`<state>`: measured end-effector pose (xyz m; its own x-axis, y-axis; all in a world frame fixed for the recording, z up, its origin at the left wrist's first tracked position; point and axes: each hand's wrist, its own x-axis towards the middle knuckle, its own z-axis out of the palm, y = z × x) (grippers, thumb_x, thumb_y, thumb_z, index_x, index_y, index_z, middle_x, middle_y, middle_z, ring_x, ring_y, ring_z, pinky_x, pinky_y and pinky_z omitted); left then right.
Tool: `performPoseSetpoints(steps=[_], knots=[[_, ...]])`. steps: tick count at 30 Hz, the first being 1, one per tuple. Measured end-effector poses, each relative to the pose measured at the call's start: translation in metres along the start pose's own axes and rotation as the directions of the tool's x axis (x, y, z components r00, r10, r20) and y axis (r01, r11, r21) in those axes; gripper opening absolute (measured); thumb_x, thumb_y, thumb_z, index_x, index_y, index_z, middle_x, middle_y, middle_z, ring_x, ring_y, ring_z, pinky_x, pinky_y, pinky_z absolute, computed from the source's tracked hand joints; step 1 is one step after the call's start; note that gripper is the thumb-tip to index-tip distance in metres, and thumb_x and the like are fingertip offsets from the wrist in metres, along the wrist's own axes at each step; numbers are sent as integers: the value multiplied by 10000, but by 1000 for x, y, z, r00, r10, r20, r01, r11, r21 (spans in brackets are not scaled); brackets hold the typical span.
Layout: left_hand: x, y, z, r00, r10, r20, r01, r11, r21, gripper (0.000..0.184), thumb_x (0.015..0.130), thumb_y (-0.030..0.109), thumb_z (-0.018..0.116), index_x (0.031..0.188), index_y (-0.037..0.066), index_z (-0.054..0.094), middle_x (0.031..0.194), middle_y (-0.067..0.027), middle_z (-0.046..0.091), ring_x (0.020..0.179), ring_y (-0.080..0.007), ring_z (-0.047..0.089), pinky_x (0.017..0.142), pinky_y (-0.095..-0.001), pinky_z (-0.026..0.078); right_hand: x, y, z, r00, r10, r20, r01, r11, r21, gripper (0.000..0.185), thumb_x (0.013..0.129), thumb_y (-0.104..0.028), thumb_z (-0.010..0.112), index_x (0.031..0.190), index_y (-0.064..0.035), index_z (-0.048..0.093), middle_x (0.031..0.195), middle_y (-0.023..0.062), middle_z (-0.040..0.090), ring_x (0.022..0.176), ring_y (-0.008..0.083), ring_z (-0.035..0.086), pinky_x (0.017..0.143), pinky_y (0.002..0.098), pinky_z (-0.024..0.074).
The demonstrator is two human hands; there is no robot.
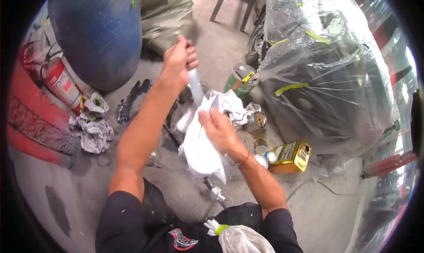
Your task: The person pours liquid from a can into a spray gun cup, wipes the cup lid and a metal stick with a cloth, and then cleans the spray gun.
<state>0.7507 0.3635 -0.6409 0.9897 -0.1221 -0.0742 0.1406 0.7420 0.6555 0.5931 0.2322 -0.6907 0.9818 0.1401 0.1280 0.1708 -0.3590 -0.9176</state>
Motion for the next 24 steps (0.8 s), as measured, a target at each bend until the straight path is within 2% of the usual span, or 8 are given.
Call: performPoseSetpoints(steps=[4,7,8,9,11,14,22,24], knots=[[-4,15,6,991,-51,-126,58,997,46,311,1035,356,424,888,89,485,663,25,385,499,-73,329,437,-235,279,-18,1,-7,998,46,49,-47,999,19,300,987,-258,524,863,14,535,653,96,536,588,151,454,558,366,415],[39,64,-68,954,262,-148,-279,953,-116,336,1037,370,405,862,90,472,640,26,384,483,-83,327,426,-246,290,-62,24,-17,990,-1,139,25,985,-168,221,992,-201,523,903,-7,582,696,-38,514,648,61,429,563,278,395],[54,83,-96,921,353,-165,-380,907,-182,335,1035,373,407,861,94,477,645,28,389,490,-86,334,433,-251,304,-77,27,-21,985,12,170,36,961,-275,256,963,-223,556,873,14,589,705,172,611,589,217,511,594,389,448],[57,91,-99,916,369,-154,-393,903,-174,335,1035,373,407,861,94,477,645,28,389,490,-86,334,433,-251,304,-84,35,-23,999,22,36,-20,997,-78,224,972,-194,546,921,13,617,699,131,623,619,198,564,612,370,468],[50,97,-108,967,169,-192,-225,921,-319,333,1029,389,417,860,111,489,654,28,395,509,-87,354,450,-260,327,-75,34,-57,977,208,-56,-196,966,170,231,1024,-194,483,1048,-21,633,824,21,667,718,78,597,629,267,492],[45,75,-83,995,95,-42,-102,969,-226,326,1029,390,418,856,124,493,654,29,396,524,-87,373,465,-257,333,-80,34,-76,970,161,-184,-33,832,554,288,1037,-216,451,1130,16,595,951,46,675,814,93,630,718,249,521],[-18,-18,24,992,-64,105,65,998,-1,354,1013,444,434,868,129,501,650,39,419,512,-84,389,477,-260,346,-82,25,-72,897,86,-433,302,595,745,407,1061,-278,331,1235,31,532,1211,148,595,1118,247,587,986,376,460],[-50,-52,52,970,-135,200,136,991,11,374,1005,478,434,862,137,490,649,33,431,510,-89,401,481,-266,356,-77,72,-62,890,65,-452,164,878,449,429,1055,-283,333,1265,53,497,1211,176,592,1148,279,564,1000,382,437]])
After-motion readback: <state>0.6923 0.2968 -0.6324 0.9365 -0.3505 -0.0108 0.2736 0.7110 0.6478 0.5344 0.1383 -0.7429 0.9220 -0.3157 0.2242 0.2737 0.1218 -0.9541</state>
